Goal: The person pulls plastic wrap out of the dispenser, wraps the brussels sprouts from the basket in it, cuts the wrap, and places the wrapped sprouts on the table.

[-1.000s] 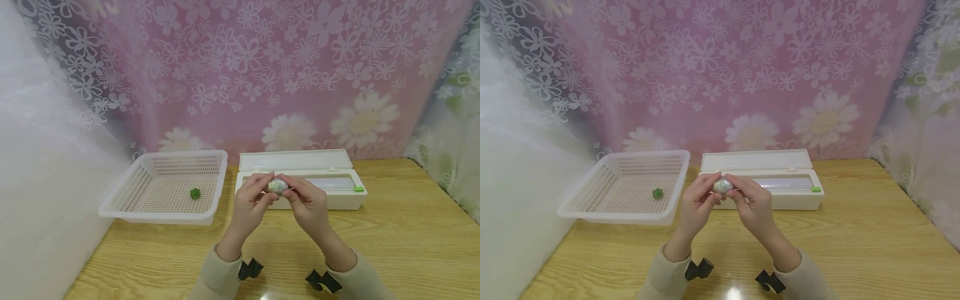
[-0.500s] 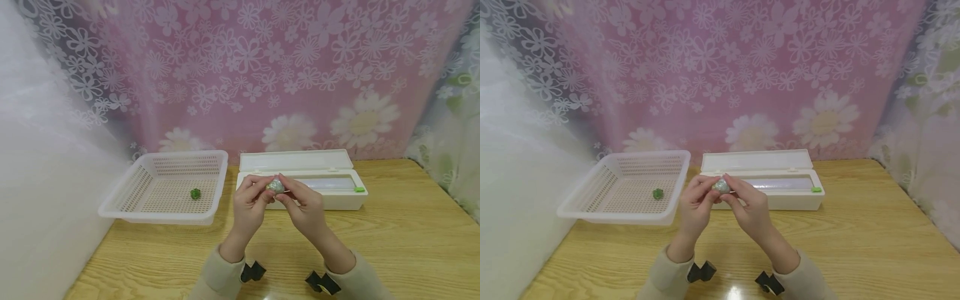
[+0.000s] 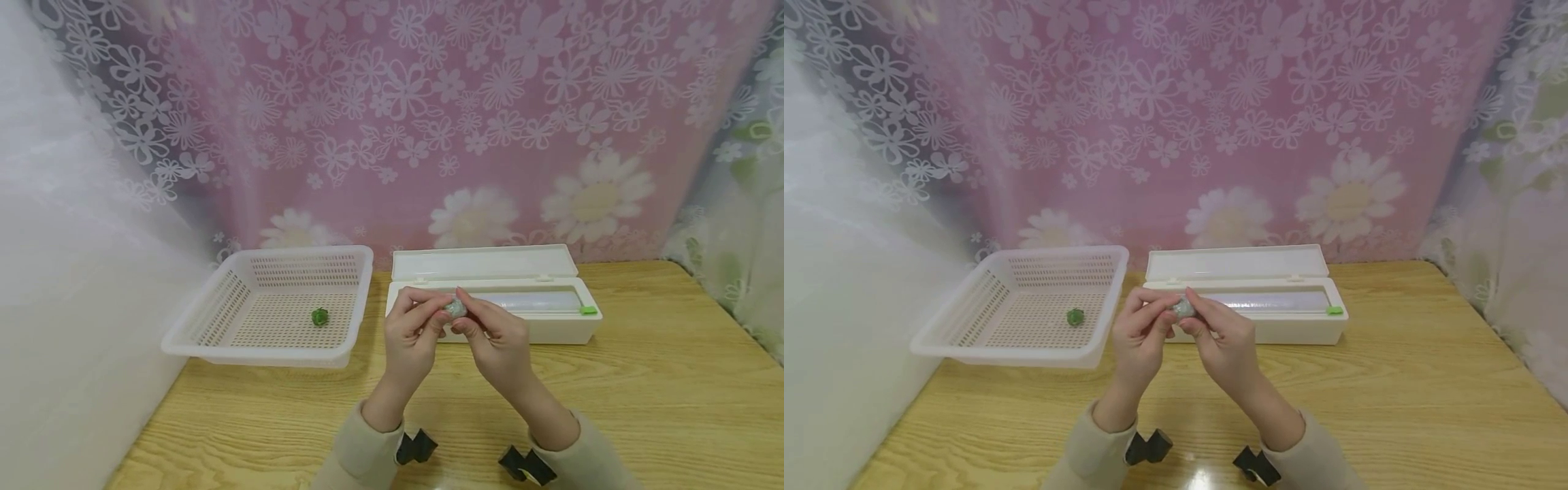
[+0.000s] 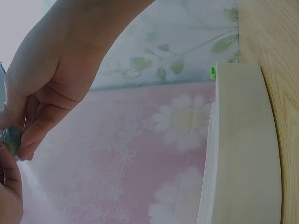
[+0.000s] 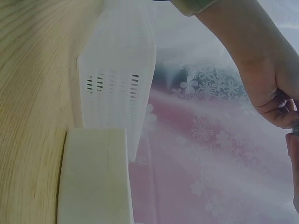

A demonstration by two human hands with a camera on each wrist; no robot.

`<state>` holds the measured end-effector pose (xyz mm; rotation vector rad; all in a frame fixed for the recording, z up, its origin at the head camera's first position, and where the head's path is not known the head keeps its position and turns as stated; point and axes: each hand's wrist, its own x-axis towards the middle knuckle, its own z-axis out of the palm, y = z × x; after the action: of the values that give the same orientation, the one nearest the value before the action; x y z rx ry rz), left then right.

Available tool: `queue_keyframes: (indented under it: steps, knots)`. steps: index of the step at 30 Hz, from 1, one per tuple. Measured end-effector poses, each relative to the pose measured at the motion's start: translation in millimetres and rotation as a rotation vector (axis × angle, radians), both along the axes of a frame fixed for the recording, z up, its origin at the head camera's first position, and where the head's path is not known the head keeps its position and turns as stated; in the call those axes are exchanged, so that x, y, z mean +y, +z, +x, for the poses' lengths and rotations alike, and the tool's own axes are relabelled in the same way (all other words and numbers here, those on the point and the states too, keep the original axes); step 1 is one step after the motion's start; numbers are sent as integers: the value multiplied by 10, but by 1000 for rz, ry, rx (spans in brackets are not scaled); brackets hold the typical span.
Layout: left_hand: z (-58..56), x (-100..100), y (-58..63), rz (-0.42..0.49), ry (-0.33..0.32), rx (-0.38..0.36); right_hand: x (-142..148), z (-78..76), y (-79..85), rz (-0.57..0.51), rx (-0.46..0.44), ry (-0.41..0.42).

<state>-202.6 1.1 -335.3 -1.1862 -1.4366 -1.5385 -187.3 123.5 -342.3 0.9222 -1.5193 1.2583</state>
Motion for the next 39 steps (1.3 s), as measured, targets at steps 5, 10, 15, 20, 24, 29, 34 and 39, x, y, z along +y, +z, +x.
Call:
queue_keyframes:
  steps: [5, 10, 15, 20, 24, 29, 34, 39]
  knots:
    - [-36, -26, 3, -79, -4, 50, 45, 47, 56, 7, -102, 86]
    - [-67, -49, 2, -140, 39, 61, 96, 71, 99, -7, -241, 226]
    - [-74, -65, 10, -116, 96, 18, 109, 42, 81, -10, -247, 228]
    - [-85, -77, 9, -138, 58, 57, 118, 23, 54, -87, -199, 255]
    - [-87, -66, 7, -121, -21, 87, 106, 30, 44, -138, -177, 305]
    - [-79, -44, 5, -93, -57, 74, 77, 36, 38, -169, -157, 307]
    - [-81, -43, -20, -92, -11, 19, 76, 43, 39, -142, -187, 270]
    - [-60, -31, -51, -88, 15, -98, 97, 76, 94, -39, -266, 215]
